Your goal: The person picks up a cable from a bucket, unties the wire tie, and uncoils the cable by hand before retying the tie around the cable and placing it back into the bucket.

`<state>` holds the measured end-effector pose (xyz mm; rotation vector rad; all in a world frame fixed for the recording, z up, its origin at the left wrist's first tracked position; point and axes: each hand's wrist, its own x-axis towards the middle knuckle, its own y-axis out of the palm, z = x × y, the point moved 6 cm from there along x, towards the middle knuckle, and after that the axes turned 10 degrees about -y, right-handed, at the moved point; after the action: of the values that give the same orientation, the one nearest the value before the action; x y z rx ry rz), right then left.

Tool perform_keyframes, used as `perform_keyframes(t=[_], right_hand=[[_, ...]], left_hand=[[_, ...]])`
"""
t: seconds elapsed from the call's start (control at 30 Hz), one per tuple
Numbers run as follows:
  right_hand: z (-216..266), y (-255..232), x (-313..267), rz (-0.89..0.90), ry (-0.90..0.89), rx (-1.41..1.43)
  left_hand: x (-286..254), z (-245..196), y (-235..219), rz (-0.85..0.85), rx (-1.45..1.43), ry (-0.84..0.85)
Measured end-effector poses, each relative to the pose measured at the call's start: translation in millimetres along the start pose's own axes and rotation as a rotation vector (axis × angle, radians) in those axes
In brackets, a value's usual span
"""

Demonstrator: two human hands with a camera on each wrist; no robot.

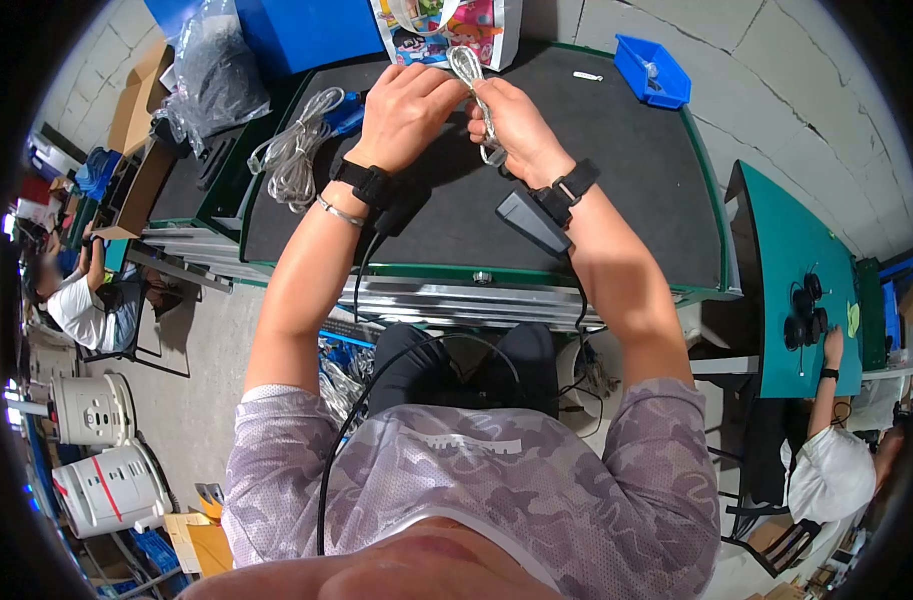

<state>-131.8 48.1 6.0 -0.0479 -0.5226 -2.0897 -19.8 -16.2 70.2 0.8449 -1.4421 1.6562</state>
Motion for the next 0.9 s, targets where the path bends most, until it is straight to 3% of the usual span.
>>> perform_keyframes(t=[0.13, 0.33, 0.4, 0.63, 0.7, 0.9], right_hand=[[-3, 4, 0, -0.029, -0.02, 0.09], [-12, 2, 2, -0.046, -0.018, 0.226], [-12, 3, 2, -0.002, -0.023, 0.248], [-5, 13, 0, 0.1, -0.037, 0.246], [-7, 9, 3, 0.136, 0.004, 0.244], [-2, 10, 1, 0.178, 0.028, 0.187]], left_hand=[[-1, 2, 3, -0.03, -0.002, -0.022], [-6, 14, 12, -0.013, -0.079, -0.183], [-8, 21, 19, 0.067, -0.177, -0.292], [-16, 34, 20, 0.113, -0.37, -0.537], [-19, 42, 25, 0.223, -0.546, -0.717], [-21, 48, 25, 0.359, -0.684, -0.87]])
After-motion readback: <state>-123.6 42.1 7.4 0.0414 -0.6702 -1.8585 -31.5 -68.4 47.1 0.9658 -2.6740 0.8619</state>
